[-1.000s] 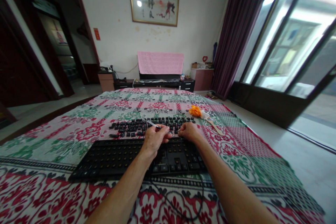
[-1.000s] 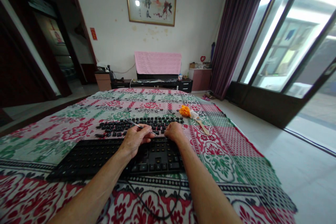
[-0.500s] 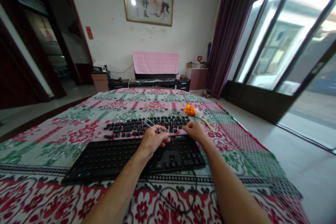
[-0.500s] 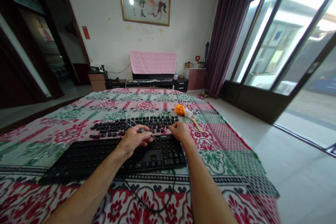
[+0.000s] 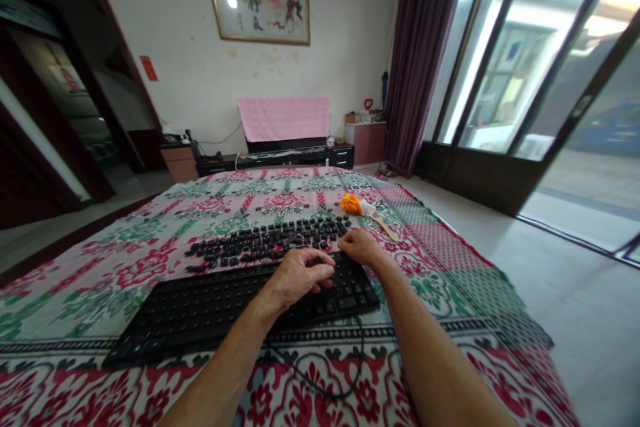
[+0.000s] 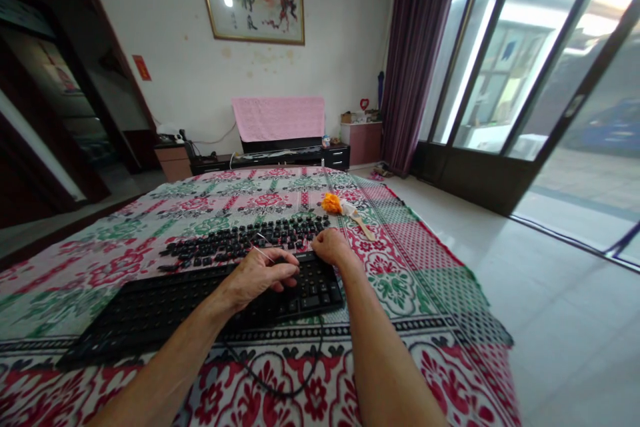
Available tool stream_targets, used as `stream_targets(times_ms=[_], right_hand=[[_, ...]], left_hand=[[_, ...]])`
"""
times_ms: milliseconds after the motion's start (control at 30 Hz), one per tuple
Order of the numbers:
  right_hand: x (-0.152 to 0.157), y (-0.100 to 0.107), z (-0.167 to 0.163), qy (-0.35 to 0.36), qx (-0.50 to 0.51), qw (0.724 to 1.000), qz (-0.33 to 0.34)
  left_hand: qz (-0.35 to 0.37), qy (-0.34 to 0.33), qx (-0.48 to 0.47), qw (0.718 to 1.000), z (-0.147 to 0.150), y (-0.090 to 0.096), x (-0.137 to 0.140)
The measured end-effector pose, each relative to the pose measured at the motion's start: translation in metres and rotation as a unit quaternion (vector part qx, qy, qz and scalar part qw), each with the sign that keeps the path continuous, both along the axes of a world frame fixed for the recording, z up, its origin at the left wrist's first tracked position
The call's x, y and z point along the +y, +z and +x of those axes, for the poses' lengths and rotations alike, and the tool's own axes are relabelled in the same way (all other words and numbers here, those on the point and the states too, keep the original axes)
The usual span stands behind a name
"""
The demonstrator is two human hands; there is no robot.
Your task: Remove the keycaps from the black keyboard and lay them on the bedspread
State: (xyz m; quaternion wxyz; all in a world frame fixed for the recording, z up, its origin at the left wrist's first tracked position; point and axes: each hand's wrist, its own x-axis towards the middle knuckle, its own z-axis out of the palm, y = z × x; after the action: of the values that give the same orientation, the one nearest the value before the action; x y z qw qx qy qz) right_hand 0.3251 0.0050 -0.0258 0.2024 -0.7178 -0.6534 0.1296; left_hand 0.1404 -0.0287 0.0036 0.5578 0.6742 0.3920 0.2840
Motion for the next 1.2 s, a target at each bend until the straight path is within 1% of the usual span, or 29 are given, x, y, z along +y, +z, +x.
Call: stream_targets(times_ms=[133, 233, 433, 567, 633, 733, 867, 1067, 1200], right_hand=[[-0.008, 0.015, 0.003, 0.029, 0.027, 0.998, -0.043], [-0.011, 0.019, 0.004, 0.05, 0.05, 0.995, -0.071], [-0.009, 0.015, 0.005, 0.063, 0.054, 0.995, -0.062], [-0.009, 0.014, 0.004, 0.059, 0.053, 0.995, -0.068], [-0.009, 0.015, 0.004, 0.057, 0.06, 0.994, -0.076], [-0.011, 0.016, 0.002, 0.055, 0.062, 0.993, -0.081], [-0.011, 0.016, 0.002, 0.053, 0.054, 0.994, -0.082], [-0.012, 0.018, 0.001, 0.05, 0.054, 0.994, -0.08], [-0.012, 0.019, 0.001, 0.043, 0.047, 0.995, -0.081]], left_hand=[[0.021, -0.025, 0.014, 0.999, 0.008, -0.003, 0.003], [0.03, -0.043, 0.035, 0.998, 0.014, -0.006, 0.005], [0.035, -0.083, 0.089, 0.992, 0.025, -0.001, 0.007], [0.086, -0.095, 0.131, 0.983, 0.034, 0.001, 0.007], [0.112, -0.077, 0.157, 0.978, 0.039, 0.002, 0.005], [0.135, -0.023, 0.198, 0.971, 0.045, 0.006, -0.001], [0.166, 0.03, 0.208, 0.963, 0.048, 0.01, -0.006], [0.162, 0.094, 0.23, 0.955, 0.052, 0.009, -0.005], [0.143, 0.088, 0.258, 0.951, 0.054, 0.008, -0.004]])
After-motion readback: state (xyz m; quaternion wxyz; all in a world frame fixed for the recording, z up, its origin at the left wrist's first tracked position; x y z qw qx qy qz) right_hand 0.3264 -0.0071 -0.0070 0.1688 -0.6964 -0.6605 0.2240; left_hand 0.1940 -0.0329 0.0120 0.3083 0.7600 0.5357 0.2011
